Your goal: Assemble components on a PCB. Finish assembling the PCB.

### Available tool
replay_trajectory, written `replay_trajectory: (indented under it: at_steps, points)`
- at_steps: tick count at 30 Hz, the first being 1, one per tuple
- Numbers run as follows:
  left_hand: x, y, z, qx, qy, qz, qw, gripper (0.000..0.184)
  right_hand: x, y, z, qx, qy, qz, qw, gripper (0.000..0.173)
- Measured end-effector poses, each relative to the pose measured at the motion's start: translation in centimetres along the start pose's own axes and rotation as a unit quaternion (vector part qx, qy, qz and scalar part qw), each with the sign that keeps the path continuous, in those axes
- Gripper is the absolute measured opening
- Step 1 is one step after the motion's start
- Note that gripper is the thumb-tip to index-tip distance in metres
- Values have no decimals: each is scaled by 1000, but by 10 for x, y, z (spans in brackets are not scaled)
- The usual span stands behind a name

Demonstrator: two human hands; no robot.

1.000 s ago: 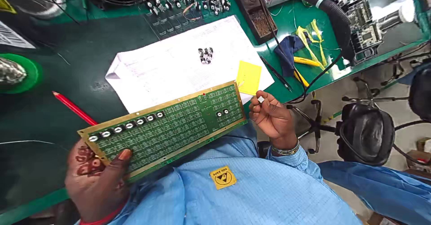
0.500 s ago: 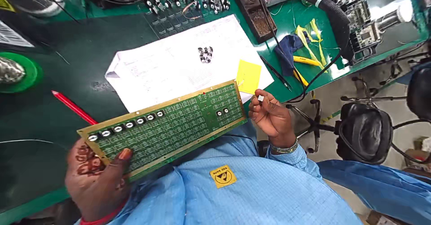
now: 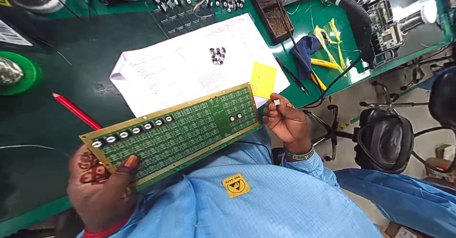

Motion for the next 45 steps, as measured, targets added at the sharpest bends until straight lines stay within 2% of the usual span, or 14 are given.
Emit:
replay_trajectory:
  at_steps: [5, 10, 30, 45]
  points:
    - [1, -1, 0, 6, 1, 0, 1000, 59, 0, 0, 1, 18, -10, 20, 1000, 18]
    - [0, -2, 0, -11, 2, 17, 1000, 60, -1, 0, 0, 2, -46, -11, 999, 18]
    - [-2, 2, 0, 2, 10, 6, 1000, 59, -1, -1, 2, 65, -18, 65, 996, 15]
    - [1, 0, 0, -7, -11, 14, 1000, 59, 0, 0, 4, 83, -46, 84, 992, 18]
Point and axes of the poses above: each hand's wrist, its own z-axis towards the middle knuckle, its own x-axis out of the palm, y = z × x, the point moved 4 cm from there along z, towards the middle knuckle, and after that the axes turned 15 degrees about -y, right-handed, at the moved point
